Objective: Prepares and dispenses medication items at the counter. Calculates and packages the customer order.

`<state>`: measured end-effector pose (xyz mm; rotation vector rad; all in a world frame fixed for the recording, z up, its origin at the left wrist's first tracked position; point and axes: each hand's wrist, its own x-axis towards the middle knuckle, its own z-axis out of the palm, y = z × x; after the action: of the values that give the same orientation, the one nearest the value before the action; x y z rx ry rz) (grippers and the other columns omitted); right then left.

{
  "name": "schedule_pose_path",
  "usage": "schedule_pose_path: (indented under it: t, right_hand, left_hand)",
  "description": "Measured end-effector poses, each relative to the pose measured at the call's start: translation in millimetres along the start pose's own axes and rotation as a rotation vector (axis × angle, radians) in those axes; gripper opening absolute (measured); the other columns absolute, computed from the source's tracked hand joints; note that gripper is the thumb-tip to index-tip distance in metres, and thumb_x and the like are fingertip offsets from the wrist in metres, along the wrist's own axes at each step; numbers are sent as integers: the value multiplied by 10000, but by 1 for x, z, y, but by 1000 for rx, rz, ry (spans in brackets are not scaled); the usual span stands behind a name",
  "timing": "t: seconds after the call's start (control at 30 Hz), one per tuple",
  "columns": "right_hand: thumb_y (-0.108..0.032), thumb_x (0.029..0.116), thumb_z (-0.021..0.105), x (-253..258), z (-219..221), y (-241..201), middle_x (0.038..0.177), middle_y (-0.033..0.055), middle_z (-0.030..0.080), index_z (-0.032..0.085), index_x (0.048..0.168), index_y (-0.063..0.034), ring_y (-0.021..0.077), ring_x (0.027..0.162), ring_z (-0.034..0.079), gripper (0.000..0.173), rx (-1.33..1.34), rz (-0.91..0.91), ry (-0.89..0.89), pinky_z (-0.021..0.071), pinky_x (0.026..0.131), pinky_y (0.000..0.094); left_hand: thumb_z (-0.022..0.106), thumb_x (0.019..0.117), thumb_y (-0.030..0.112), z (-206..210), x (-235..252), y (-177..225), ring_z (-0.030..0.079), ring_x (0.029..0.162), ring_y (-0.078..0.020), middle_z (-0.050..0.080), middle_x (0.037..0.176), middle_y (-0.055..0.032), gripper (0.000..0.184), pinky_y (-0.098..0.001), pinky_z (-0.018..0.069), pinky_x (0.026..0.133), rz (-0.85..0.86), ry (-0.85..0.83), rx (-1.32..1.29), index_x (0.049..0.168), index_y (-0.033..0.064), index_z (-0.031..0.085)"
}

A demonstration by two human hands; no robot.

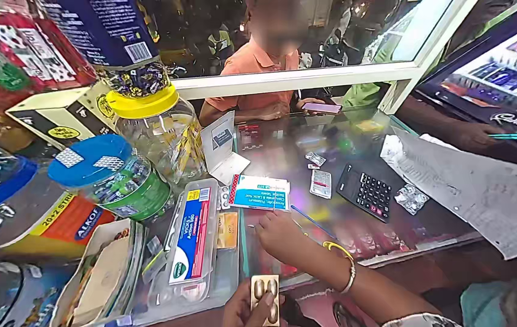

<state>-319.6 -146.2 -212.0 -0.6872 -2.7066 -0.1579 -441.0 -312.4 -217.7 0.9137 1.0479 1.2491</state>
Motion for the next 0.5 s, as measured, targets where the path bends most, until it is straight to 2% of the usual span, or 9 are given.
schedule_pose_path:
  t: [0.03,0.1,0.17,0.23,0.3,0.33,0.4,0.47,0.5]
  right_hand:
    - [-90,880,669,-1,-2,7,730,136,679,716,796,-2,289,675,708,131,-33,14,156,569,564,427]
    - [-102,883,646,-2,-18,37,744,134,692,709,794,-11,287,670,713,143,-98,144,333,560,531,423]
    - [-75,929,624,-6,-38,85,850,215,710,724,879,49,379,770,731,167,-137,349,239,578,592,509]
    - [-70,973,593,-9,-43,140,943,286,687,696,936,99,467,887,703,202,-154,529,15,544,672,597]
    - [-82,1004,562,-12,-39,181,1035,291,683,692,1000,97,475,984,687,221,-165,625,-166,538,743,617]
    - [-103,1016,551,-14,-39,191,1080,287,681,693,1047,87,470,1027,679,239,-152,654,-206,535,781,618]
    - [-242,1054,549,-19,-46,191,1187,280,666,681,1199,62,456,1144,642,362,-61,719,-211,510,918,609]
    - [-402,1049,553,-29,-56,175,1253,282,656,658,1285,41,456,1237,592,512,51,760,-200,437,1034,619]
    - [-457,1041,547,-34,-59,164,1264,297,645,646,1296,49,472,1260,565,575,86,772,-226,387,1053,646]
  left_hand:
    - [509,1014,-23,0,2,1,756,813,-138,761,980,-15,177,-342,649,749,19,-8,30,1188,1,534]
    - [509,1020,-8,-1,4,2,748,820,-103,758,997,5,203,-319,645,754,65,-19,101,1222,-14,527]
    - [496,1027,9,-2,5,0,733,809,-78,748,991,6,237,-294,633,740,70,-23,149,1258,-43,504]
    - [490,1036,30,-3,6,-3,723,788,-76,750,990,-18,265,-285,617,726,49,-41,171,1285,-59,480]
    - [483,1039,33,-1,8,-6,729,819,-105,750,1029,-57,301,-295,611,721,24,-60,166,1323,-52,432]
    - [477,1038,24,-1,10,-8,736,871,-138,731,1086,-87,379,-314,620,735,26,-69,146,1391,-56,365]
    - [458,1036,14,1,13,-8,739,917,-169,691,1176,-117,605,-325,633,721,53,-81,127,1550,-44,144]
    - [440,1038,17,1,16,-7,751,901,-172,698,1182,-113,701,-336,644,706,69,-97,133,1585,-4,2]
    - [431,1040,19,0,17,-6,752,887,-172,693,1184,-117,698,-347,648,701,71,-105,145,1586,-9,-3]
